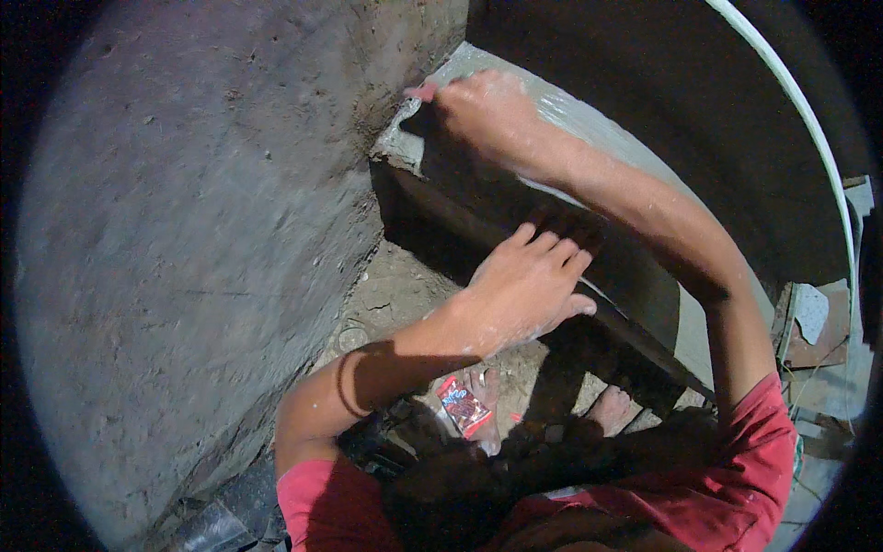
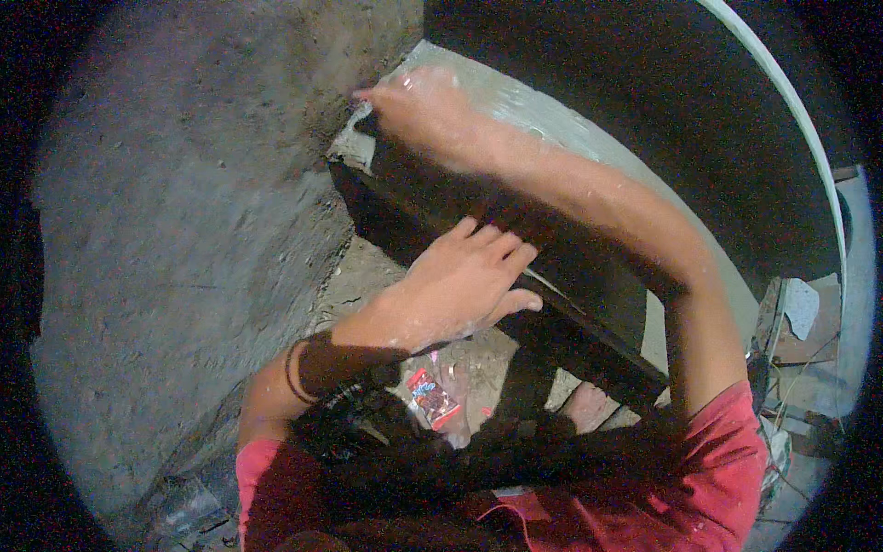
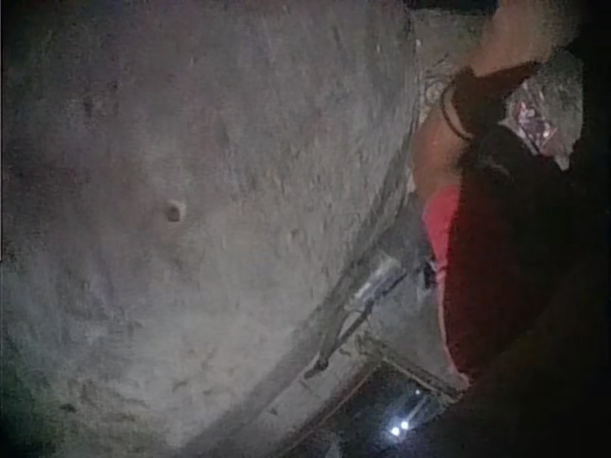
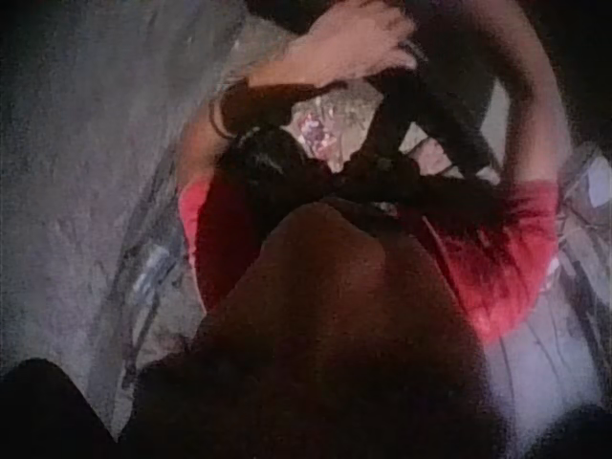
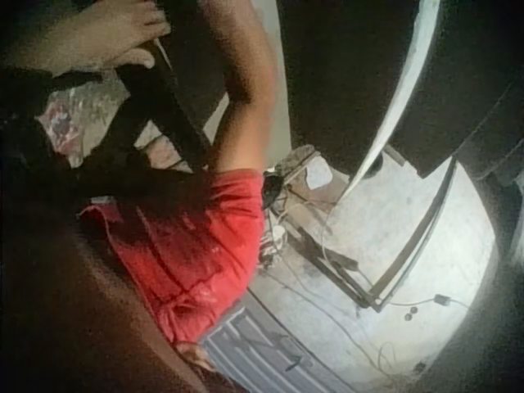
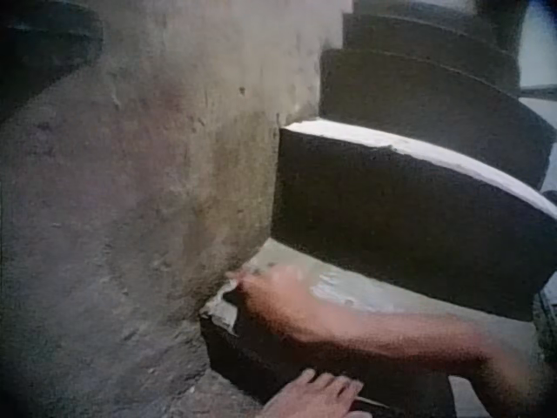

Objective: The person applies cement to a curved staircase using a trowel and a float. They scoop cement from a bowl, spread it on the stair surface, and smooth it with a float.

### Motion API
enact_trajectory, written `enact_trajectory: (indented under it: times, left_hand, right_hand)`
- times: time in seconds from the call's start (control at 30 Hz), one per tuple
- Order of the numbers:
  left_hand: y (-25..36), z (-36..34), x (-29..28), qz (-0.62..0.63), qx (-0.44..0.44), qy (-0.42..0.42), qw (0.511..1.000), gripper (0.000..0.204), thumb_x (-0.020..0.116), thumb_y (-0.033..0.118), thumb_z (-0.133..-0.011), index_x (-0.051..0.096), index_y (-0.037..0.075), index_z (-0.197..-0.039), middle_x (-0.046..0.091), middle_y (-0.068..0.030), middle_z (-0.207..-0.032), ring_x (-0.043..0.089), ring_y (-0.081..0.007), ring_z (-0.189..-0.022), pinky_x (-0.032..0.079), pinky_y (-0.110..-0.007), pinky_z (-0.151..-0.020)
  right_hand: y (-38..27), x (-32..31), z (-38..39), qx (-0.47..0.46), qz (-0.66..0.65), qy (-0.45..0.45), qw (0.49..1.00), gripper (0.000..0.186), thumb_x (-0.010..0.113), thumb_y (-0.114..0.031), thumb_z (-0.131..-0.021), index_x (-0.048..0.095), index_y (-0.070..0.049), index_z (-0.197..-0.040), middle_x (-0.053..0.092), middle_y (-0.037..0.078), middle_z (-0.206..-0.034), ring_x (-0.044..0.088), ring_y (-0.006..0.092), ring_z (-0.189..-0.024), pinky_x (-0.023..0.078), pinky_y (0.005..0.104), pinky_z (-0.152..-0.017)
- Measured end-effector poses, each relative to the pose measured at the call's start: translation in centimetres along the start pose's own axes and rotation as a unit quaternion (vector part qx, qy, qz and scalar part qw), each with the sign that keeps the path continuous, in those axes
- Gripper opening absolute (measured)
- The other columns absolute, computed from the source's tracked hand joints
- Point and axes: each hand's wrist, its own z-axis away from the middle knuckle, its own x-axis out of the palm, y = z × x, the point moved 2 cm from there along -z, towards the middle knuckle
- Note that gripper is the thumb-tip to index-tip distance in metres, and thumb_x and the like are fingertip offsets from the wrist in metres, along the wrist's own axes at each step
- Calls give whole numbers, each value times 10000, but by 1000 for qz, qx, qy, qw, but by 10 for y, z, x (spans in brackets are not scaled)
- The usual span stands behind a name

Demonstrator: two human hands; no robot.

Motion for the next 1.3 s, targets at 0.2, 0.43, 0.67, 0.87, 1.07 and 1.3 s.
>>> enact_trajectory:
  times: [0.2,0.43,0.67,0.87,1.07,1.3]
  left_hand:
    - [26,31,-11,53,-94,-107,988,580,627,523,-982,673,23,-1273,713,-155,-1152,679,-315,-1110,507,-472,-993]
    - [36,59,-8,49,-110,-75,990,746,550,564,-1014,497,-2,-1497,597,-215,-1409,535,-376,-1363,281,-555,-1240]
    - [21,63,8,58,-125,84,987,797,556,533,-1032,383,-33,-1567,433,-246,-1603,356,-387,-1528,234,-538,-1271]
    - [21,59,-1,128,-217,-39,967,716,553,572,-1026,578,-47,-1385,619,-277,-1370,585,-437,-1279,374,-561,-1168]
    - [24,68,-8,210,-309,-173,911,755,520,604,-1034,471,14,-1504,556,-326,-1421,564,-497,-1278,465,-536,-1097]
    - [52,85,21,146,-268,-54,951,641,621,543,-998,587,13,-1356,681,-283,-1238,644,-477,-1157,513,-547,-986]
  right_hand:
    - [-62,-9,23,-104,-60,25,992,370,676,-179,-890,726,-139,-1255,755,144,-835,758,365,-752,604,514,-616]
    - [-49,-58,38,0,-63,46,997,268,712,-204,-863,743,-48,-1078,748,191,-897,743,390,-896,608,514,-694]
    - [20,0,-6,26,45,63,997,161,691,-173,-848,744,-60,-951,753,167,-929,741,381,-882,605,508,-734]
    - [-66,-5,25,-33,6,-12,999,268,732,-163,-781,741,-58,-1027,760,109,-990,729,311,-1002,626,461,-748]
    - [-96,-65,52,-144,-108,27,983,442,781,-201,-784,699,-90,-1204,729,76,-1078,692,305,-1044,609,442,-753]
    - [-124,-57,60,-247,-294,79,920,345,722,-146,-827,732,-103,-1169,700,106,-1135,659,303,-1083,599,450,-729]
